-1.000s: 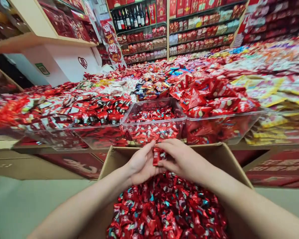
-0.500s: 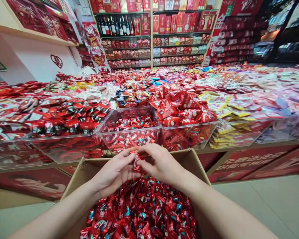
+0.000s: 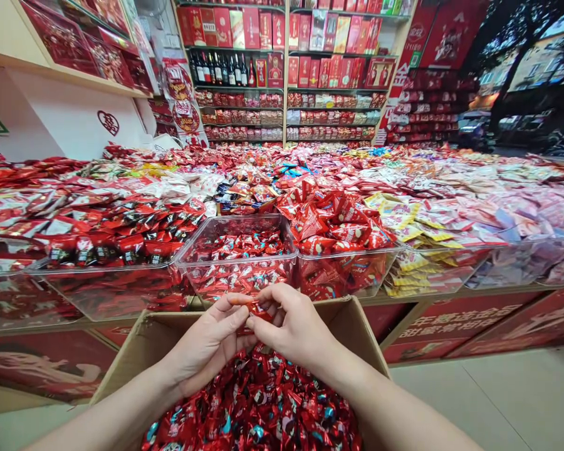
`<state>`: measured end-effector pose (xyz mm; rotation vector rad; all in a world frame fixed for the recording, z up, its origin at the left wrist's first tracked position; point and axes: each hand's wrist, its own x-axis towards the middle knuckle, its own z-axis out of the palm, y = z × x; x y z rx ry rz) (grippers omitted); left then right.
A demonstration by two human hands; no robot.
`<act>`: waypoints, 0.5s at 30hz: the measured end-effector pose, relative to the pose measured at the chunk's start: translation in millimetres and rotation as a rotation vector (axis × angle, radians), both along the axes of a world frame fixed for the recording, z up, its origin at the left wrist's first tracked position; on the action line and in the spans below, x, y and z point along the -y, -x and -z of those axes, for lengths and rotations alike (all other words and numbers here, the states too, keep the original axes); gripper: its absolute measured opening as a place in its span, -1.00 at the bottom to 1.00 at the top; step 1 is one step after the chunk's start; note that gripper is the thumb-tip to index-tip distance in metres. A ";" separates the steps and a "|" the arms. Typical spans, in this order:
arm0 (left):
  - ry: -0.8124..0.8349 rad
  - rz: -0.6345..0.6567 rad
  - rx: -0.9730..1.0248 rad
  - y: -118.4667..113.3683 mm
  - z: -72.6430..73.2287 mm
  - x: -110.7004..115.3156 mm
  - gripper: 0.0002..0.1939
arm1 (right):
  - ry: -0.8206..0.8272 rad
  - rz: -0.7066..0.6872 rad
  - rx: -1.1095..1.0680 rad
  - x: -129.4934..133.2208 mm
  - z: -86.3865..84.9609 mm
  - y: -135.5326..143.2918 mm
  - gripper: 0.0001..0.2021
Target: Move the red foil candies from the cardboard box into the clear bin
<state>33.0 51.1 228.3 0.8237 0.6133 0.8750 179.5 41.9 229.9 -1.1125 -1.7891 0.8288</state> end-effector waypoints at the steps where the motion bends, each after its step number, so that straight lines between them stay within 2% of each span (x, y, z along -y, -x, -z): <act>1: -0.012 -0.003 -0.001 -0.6 -1.1 0.4 -0.92 | -0.033 0.015 0.049 0.0 0.0 -0.7 -0.86; 5: -0.049 -0.049 -0.089 -3.1 -3.7 1.0 -0.84 | -0.198 0.103 0.239 2.0 2.5 -1.0 -0.86; 9: -0.083 -0.076 -0.210 -2.9 -0.1 -1.5 -0.82 | -0.389 0.102 0.405 4.9 5.6 1.4 -0.86; 12: -0.083 -0.045 -0.222 -1.1 0.6 -3.0 -0.85 | -0.421 0.091 0.401 4.1 5.0 1.0 -0.85; 15: -0.104 -0.051 -0.208 1.5 -2.4 -3.7 -0.79 | -0.441 0.147 0.347 1.7 1.8 -2.2 -0.83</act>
